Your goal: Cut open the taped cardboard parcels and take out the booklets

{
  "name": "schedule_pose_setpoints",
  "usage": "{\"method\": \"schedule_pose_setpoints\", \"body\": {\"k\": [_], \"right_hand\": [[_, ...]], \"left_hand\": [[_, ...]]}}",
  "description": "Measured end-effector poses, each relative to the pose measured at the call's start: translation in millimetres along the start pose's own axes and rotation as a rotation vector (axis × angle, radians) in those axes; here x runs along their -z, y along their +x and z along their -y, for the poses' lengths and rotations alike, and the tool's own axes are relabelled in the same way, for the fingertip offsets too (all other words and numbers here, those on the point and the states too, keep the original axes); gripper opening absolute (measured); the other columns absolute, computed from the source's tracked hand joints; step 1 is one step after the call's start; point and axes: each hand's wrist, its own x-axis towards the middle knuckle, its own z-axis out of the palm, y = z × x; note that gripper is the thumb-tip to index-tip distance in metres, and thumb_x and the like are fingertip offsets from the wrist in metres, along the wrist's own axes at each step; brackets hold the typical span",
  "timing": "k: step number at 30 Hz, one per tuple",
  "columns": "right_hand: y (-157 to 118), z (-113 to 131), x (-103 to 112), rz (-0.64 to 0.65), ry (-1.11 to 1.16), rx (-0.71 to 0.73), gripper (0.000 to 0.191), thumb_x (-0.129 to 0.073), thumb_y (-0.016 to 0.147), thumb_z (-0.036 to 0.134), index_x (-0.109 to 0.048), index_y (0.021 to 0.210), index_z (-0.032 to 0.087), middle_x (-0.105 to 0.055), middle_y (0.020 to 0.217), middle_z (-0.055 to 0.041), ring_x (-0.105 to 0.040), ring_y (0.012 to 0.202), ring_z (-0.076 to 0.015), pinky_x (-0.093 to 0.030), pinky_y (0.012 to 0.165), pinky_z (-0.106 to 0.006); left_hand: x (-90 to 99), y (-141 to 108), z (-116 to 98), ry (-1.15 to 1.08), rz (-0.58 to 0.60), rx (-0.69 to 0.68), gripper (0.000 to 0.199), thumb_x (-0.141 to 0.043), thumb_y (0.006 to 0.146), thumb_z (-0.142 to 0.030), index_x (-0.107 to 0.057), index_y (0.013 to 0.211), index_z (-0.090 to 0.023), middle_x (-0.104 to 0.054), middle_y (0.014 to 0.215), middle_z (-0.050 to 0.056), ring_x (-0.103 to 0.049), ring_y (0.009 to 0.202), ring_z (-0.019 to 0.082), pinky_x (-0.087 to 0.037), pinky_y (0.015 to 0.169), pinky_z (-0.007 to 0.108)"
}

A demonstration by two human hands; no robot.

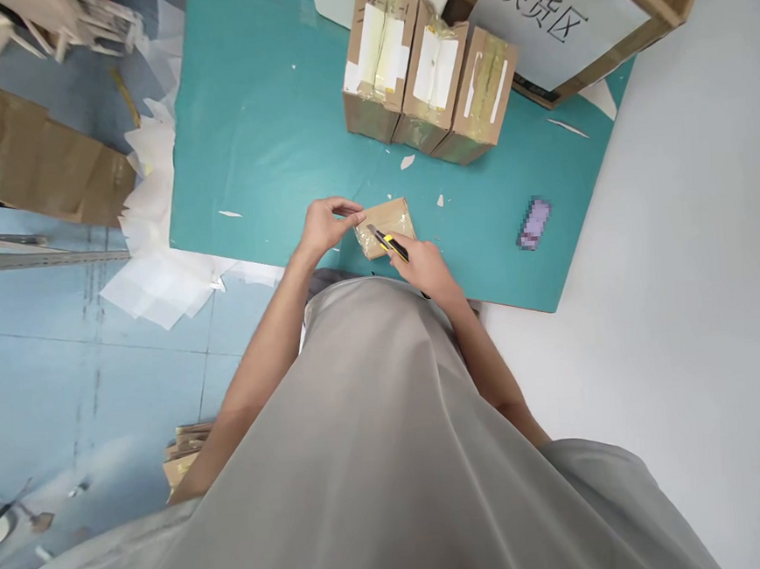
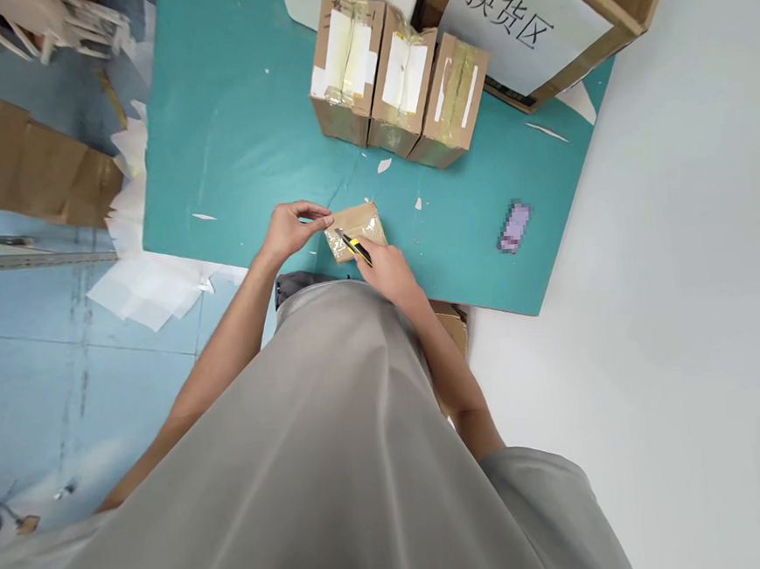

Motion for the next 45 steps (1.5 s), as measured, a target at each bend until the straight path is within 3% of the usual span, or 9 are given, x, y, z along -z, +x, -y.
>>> {"method": "schedule_pose_setpoints", "body": {"k": [5,15,21,25,33,38,41,45], "right_hand": [[7.0,14.1,-3.4,-0.009,-0.108,0.04,0.049,-0.043,0.108,0.03,-0.057,0.155,0.025,-0.079,0.126,-0.0118,-0.073,0.111,-0.032,-0.053,0.095,-0.038],[3.6,30.5,-12.6,0.008,-0.152,-0.045,0.052,-0.04,0.11,0.032,-0.052,0.159,0.019,-0.078,0.125,-0.0167,-0.073,0.113,-0.0328,-0.053,0.099,-0.042],[2.9,41.0,-16.0,0.026,-0.169,-0.077,0.041,-0.044,0.109,0.031,-0.063,0.143,0.017,-0.078,0.118,-0.0176,-0.073,0.11,-0.0336,-0.055,0.094,-0.042],[-5.3,45.1,-14.8,0.058,-0.191,-0.09,0.036,-0.045,0.108,0.028,-0.066,0.136,0.017,-0.078,0.119,-0.0174,-0.073,0.11,-0.0335,-0.056,0.093,-0.042],[-25.6,55.3,-20.4,0.101,-0.281,-0.146,0.043,-0.036,0.11,0.023,-0.061,0.144,0.015,-0.077,0.121,-0.0228,-0.074,0.111,-0.0357,-0.058,0.091,-0.045],[-41.4,55.6,-21.6,0.097,-0.301,-0.141,0.046,-0.038,0.108,0.024,-0.061,0.148,0.02,-0.079,0.116,-0.0202,-0.075,0.106,-0.0343,-0.057,0.086,-0.042],[-44.3,44.8,-14.2,0.032,-0.245,-0.148,0.047,-0.041,0.11,0.031,-0.059,0.152,0.023,-0.08,0.113,-0.0178,-0.076,0.103,-0.0349,-0.055,0.089,-0.041],[-29.1,6.9,-8.5,-0.213,-0.145,-0.281,0.052,-0.031,0.114,0.037,-0.05,0.159,0.018,-0.079,0.119,-0.019,-0.076,0.106,-0.0344,-0.053,0.091,-0.039]], "left_hand": [[-1.4,0.7,7.6,-0.02,-0.012,-0.001,0.031,-0.089,0.074,-0.042,-0.085,0.092,-0.017,-0.082,0.092,0.008,-0.076,0.087,0.025,-0.062,0.091,0.04],[-3.2,3.2,14.3,-0.073,-0.019,-0.002,0.034,-0.091,0.07,-0.044,-0.085,0.089,-0.017,-0.082,0.091,0.008,-0.076,0.088,0.027,-0.063,0.091,0.042],[-4.4,-1.8,13.4,-0.079,-0.045,0.018,0.03,-0.092,0.069,-0.039,-0.084,0.089,-0.017,-0.081,0.089,0.008,-0.076,0.089,0.027,-0.062,0.094,0.044],[-7.1,-5.3,16.0,-0.079,-0.074,0.007,0.029,-0.089,0.071,-0.04,-0.084,0.088,-0.017,-0.081,0.091,0.008,-0.076,0.089,0.026,-0.062,0.093,0.043],[-9.9,-12.1,14.4,-0.064,-0.088,0.005,0.027,-0.086,0.074,-0.04,-0.084,0.089,-0.017,-0.081,0.092,0.009,-0.076,0.089,0.026,-0.062,0.093,0.042],[-9.7,-11.7,12.6,-0.053,-0.081,-0.023,0.027,-0.083,0.079,-0.042,-0.083,0.091,-0.017,-0.081,0.097,0.01,-0.076,0.095,0.027,-0.061,0.096,0.043],[-12.1,-15.2,12.1,-0.033,-0.108,-0.033,0.031,-0.081,0.082,-0.044,-0.081,0.098,-0.017,-0.081,0.105,0.01,-0.076,0.1,0.027,-0.059,0.101,0.042],[-21.0,-31.6,14.8,-0.079,-0.183,0.002,0.047,-0.079,0.085,-0.044,-0.073,0.124,-0.018,-0.077,0.122,0.013,-0.074,0.114,0.029,-0.061,0.101,0.044]]}}
